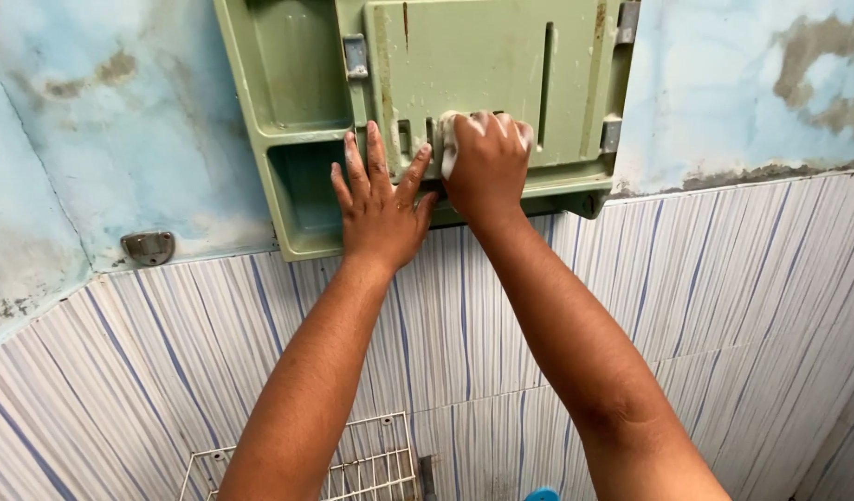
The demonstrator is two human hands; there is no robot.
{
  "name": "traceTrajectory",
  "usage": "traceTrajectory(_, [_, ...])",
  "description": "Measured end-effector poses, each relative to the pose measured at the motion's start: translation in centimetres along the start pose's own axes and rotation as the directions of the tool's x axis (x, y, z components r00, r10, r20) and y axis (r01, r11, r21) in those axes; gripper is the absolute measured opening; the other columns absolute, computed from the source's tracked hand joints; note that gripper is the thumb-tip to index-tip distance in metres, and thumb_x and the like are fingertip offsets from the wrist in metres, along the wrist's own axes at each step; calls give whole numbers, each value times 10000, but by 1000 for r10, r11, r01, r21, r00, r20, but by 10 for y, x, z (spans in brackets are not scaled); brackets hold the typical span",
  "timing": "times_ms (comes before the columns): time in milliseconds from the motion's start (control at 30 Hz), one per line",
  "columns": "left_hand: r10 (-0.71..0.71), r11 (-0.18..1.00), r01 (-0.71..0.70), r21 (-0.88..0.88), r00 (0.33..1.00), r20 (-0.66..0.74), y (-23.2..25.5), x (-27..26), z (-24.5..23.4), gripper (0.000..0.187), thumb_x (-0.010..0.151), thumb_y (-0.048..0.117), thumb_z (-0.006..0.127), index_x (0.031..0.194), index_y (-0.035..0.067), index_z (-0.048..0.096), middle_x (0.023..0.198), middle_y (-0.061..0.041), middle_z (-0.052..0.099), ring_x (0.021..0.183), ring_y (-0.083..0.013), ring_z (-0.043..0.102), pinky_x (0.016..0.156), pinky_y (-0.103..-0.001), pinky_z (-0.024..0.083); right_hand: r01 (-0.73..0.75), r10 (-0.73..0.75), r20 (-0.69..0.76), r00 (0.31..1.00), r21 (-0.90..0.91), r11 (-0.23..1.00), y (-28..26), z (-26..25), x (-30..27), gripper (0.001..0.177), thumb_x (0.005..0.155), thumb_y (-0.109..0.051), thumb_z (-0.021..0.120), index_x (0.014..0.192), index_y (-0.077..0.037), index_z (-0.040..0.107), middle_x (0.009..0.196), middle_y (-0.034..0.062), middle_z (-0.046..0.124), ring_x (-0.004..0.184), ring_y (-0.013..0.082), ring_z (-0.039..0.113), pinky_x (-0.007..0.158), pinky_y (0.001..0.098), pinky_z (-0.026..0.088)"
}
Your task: Scrubbing a plastic wall-mounted bathroom cabinet with a soapy sponge to clean it.
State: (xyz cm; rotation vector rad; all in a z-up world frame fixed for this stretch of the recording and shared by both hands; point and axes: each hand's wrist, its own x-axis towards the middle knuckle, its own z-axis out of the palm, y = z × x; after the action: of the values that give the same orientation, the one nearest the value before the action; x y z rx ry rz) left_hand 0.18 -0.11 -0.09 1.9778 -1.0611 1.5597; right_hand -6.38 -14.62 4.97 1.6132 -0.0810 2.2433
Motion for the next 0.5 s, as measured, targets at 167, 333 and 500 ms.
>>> traceTrajectory(167, [2, 1000, -2, 5, 1000, 5, -1, 0, 0, 622, 1024, 521, 608, 1590, 435, 365, 1699, -257, 47, 1546, -541, 18, 1155, -763, 153, -99, 96, 120, 988, 22, 995, -8, -8, -9, 124, 913, -150, 682, 798, -180, 644, 682, -18, 548, 642, 240, 631, 736, 449, 511])
traceTrajectory(333, [3, 1000, -3, 14, 1000, 2, 2, -1, -2, 608, 1020, 529, 607, 1581, 417, 400, 1694, -263, 69, 1541, -543, 31, 1151, -761, 153, -51, 48, 171, 984, 13, 999, -6, -14, -20, 103, 890, -152, 682, 803, -188, 640, 677, -4, 538, 647, 254, 628, 737, 480, 501])
traceTrajectory(500, [-15, 1000, 15, 6, 1000, 25, 2, 1, -5, 623, 1008, 534, 613, 1582, 424, 395, 1700, -254, 54, 1545, -537, 27, 1156, -765, 148, -67, 66, 125, 990, 7, 998, 0, 4, 4, 131, 888, -113, 675, 778, -170, 631, 660, -7, 518, 641, 251, 637, 786, 465, 515])
